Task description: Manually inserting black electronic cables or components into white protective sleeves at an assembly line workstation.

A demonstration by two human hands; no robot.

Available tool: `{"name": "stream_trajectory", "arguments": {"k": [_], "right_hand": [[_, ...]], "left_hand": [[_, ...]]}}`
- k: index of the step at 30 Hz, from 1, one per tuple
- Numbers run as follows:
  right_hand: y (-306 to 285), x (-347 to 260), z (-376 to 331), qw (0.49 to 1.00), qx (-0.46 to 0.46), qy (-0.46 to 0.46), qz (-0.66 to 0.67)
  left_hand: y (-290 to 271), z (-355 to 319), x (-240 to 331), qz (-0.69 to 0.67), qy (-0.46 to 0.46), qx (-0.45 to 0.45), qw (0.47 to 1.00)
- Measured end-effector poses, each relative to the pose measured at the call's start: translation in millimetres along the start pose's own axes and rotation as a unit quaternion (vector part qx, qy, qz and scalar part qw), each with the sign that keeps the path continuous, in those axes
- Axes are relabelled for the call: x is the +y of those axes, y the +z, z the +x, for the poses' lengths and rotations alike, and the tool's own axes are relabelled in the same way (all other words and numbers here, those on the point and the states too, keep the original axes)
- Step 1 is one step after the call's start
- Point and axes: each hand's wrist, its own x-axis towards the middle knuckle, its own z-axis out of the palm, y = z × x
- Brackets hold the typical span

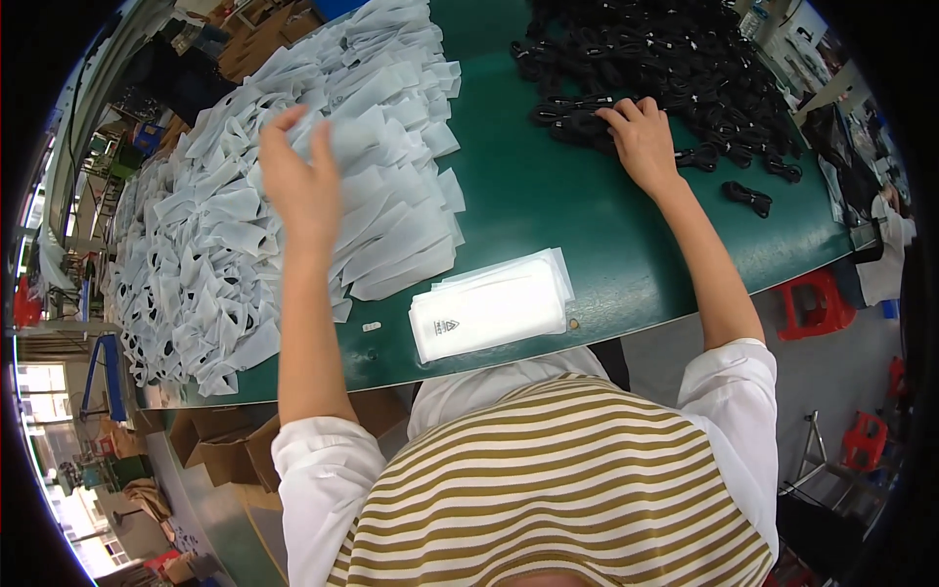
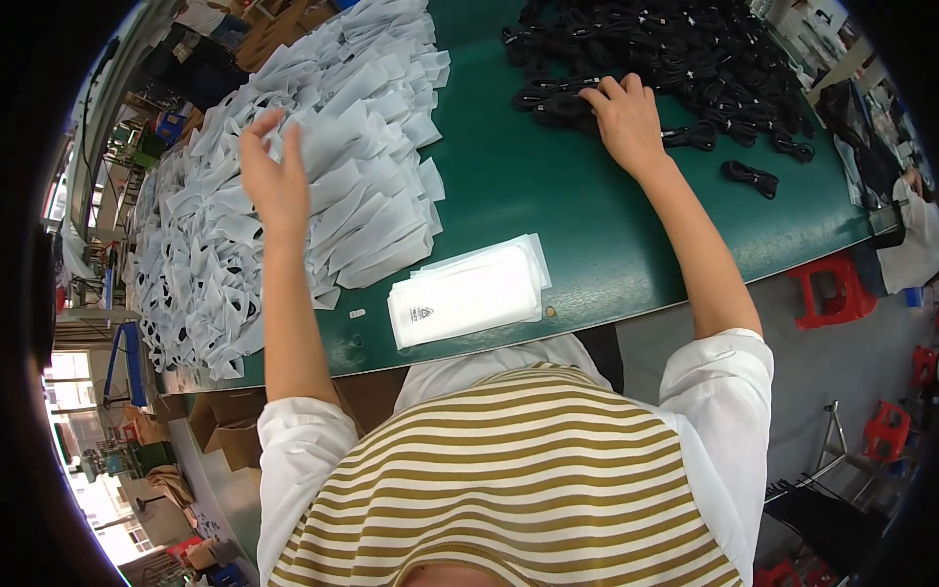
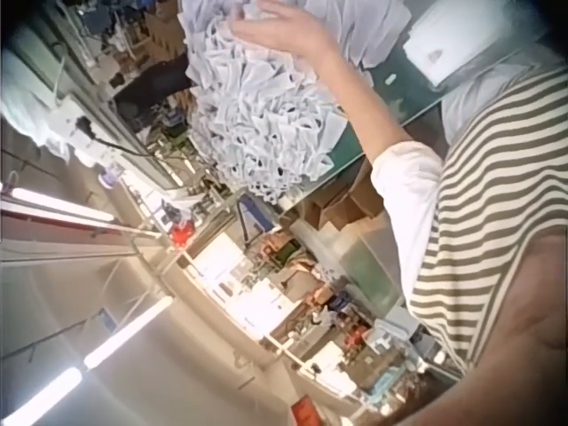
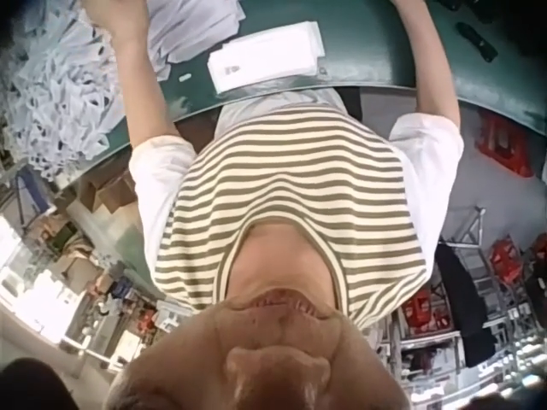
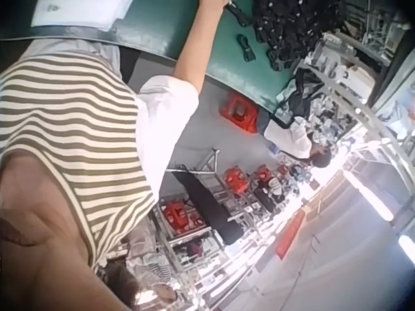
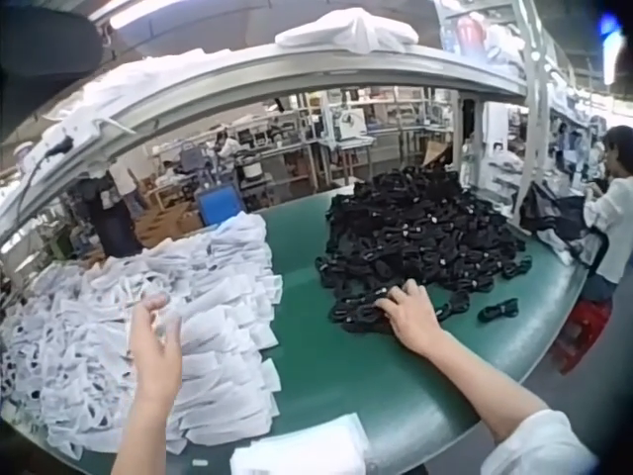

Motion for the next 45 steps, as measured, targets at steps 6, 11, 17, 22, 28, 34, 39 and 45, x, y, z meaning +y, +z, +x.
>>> {"name": "stream_trajectory", "arguments": {"k": [6, 11, 17, 22, 28, 34, 39, 45], "right_hand": [[-45, -46, -18, 0.962, 0.015, 0.126, 0.243], [-93, -90, -60, 0.742, -0.149, 0.329, 0.565], [-132, -113, -88, 0.7, -0.207, 0.327, 0.6], [-153, -108, -95, 0.82, -0.212, 0.175, 0.501], [-154, -107, -95, 0.814, -0.262, 0.105, 0.508], [-141, -117, -98, 0.614, -0.362, 0.282, 0.643], [-137, -130, -88, 0.798, -0.157, 0.099, 0.573], [-138, -127, -80, 0.839, -0.117, 0.041, 0.529]], "left_hand": [[-6, -120, 103, -0.27, 0.004, -0.324, 0.907], [-5, -160, 140, -0.236, 0.046, -0.347, 0.907], [1, -169, 134, -0.274, -0.056, -0.374, 0.884], [-5, -166, 133, -0.328, -0.183, -0.388, 0.842], [-4, -163, 131, -0.371, -0.154, -0.36, 0.842], [-7, -158, 137, -0.39, 0.0, -0.351, 0.851], [-11, -146, 131, -0.345, -0.012, -0.318, 0.883], [-14, -139, 117, -0.344, -0.104, -0.309, 0.88]]}}
